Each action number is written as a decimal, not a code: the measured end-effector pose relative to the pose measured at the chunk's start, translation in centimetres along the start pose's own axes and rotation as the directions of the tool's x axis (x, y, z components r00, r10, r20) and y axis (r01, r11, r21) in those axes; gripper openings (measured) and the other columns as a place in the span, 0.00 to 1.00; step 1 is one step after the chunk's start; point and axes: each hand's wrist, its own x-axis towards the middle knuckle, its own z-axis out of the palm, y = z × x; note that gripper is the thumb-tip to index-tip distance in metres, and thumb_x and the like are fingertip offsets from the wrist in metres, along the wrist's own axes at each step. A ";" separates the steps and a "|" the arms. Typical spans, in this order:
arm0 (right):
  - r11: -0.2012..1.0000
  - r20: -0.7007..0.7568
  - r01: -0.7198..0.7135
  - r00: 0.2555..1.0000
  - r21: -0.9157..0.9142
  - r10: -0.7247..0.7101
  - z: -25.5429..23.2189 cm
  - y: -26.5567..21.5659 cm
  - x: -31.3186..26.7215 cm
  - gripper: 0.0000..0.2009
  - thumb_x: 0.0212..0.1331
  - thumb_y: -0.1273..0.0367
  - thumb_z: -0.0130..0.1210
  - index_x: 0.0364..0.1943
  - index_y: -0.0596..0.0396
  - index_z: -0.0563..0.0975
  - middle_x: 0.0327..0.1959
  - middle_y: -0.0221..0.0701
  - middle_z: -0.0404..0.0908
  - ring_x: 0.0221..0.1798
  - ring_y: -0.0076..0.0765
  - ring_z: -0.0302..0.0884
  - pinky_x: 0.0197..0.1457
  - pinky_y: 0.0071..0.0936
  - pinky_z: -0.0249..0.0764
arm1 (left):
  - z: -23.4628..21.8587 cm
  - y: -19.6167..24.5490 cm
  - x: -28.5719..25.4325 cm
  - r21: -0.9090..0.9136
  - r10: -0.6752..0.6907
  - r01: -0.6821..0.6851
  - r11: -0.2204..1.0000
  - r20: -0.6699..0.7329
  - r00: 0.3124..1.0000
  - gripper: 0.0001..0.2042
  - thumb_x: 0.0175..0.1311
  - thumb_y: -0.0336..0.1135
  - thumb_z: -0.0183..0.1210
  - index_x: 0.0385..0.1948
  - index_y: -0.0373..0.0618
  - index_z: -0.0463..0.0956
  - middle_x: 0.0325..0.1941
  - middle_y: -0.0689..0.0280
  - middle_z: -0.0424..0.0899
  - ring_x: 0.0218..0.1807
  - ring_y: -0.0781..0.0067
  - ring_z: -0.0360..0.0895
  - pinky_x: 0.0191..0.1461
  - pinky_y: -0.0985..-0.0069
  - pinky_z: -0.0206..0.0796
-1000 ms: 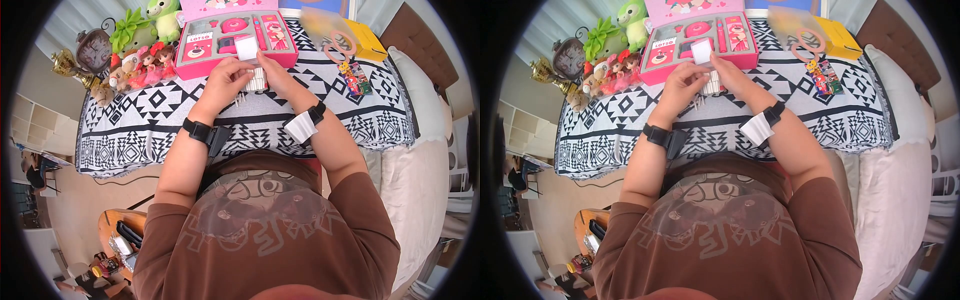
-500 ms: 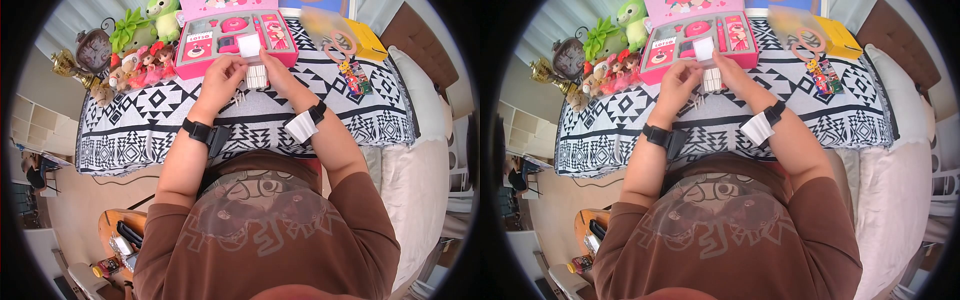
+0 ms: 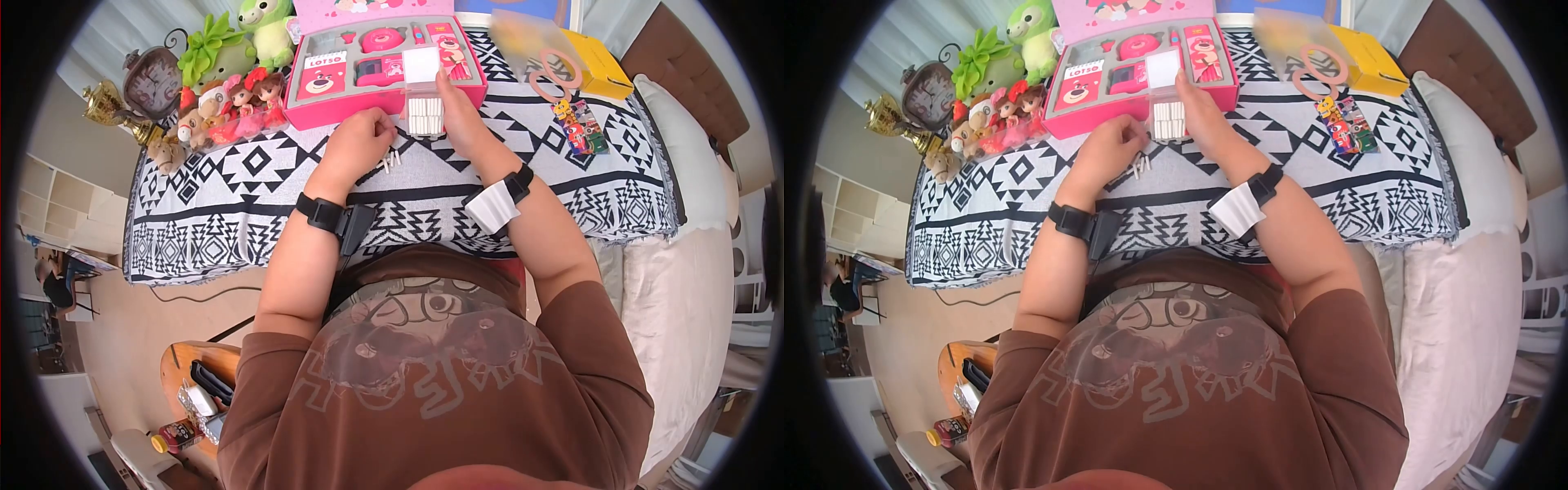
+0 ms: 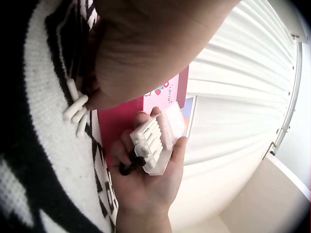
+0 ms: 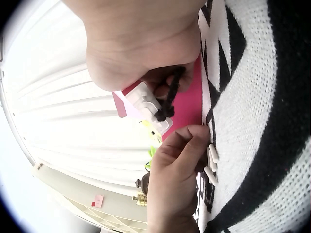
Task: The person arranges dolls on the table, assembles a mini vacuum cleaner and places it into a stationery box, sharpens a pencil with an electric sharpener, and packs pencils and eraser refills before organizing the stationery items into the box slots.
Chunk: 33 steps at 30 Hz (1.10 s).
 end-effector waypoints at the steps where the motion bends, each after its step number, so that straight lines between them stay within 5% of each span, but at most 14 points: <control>1: 1.000 0.012 -0.007 1.000 -0.005 0.007 0.0 -0.1 0.0 0.30 0.74 0.48 0.32 0.51 0.62 0.75 0.41 0.35 0.82 0.38 0.29 0.83 0.42 0.25 0.79 | 0.0 0.0 0.1 -0.046 0.010 -0.012 0.999 -0.045 0.999 0.07 0.55 0.32 0.61 0.32 0.41 0.78 0.26 0.60 0.82 0.31 0.62 0.80 0.38 0.69 0.70; 5: 1.000 -0.027 0.018 0.999 0.025 -0.018 0.4 -0.2 -0.1 0.30 0.74 0.48 0.32 0.50 0.62 0.75 0.41 0.35 0.82 0.38 0.29 0.83 0.42 0.25 0.79 | -0.5 1.1 0.1 -0.178 0.059 -0.100 0.979 -0.222 0.973 0.06 0.57 0.31 0.61 0.32 0.39 0.78 0.26 0.62 0.82 0.30 0.69 0.80 0.37 0.74 0.70; 7: 1.000 0.002 0.008 1.000 0.029 -0.008 0.5 -0.3 -0.2 0.30 0.74 0.48 0.32 0.51 0.62 0.76 0.41 0.35 0.82 0.40 0.27 0.82 0.43 0.24 0.78 | -1.0 2.1 -0.1 -0.287 -0.050 -0.022 0.958 -0.241 0.969 0.05 0.63 0.29 0.59 0.36 0.38 0.78 0.30 0.68 0.82 0.34 0.82 0.78 0.40 0.81 0.70; 13: 0.994 0.124 -0.046 0.991 -0.099 0.059 0.4 0.1 -0.1 0.30 0.74 0.48 0.32 0.53 0.62 0.75 0.43 0.34 0.82 0.44 0.25 0.80 0.48 0.24 0.75 | -0.5 2.5 -0.3 -0.586 0.031 -0.183 0.790 -0.259 0.965 0.05 0.64 0.26 0.59 0.40 0.37 0.77 0.35 0.69 0.82 0.36 0.82 0.78 0.44 0.84 0.71; 33: 0.987 0.123 -0.073 0.988 -0.146 0.092 0.9 -0.3 -0.6 0.29 0.74 0.48 0.32 0.57 0.59 0.73 0.48 0.30 0.79 0.48 0.22 0.77 0.51 0.22 0.73 | 0.0 2.1 -0.4 -0.439 0.161 -0.196 0.877 -0.118 0.980 0.04 0.62 0.27 0.62 0.37 0.40 0.80 0.30 0.75 0.79 0.31 0.88 0.71 0.35 0.86 0.65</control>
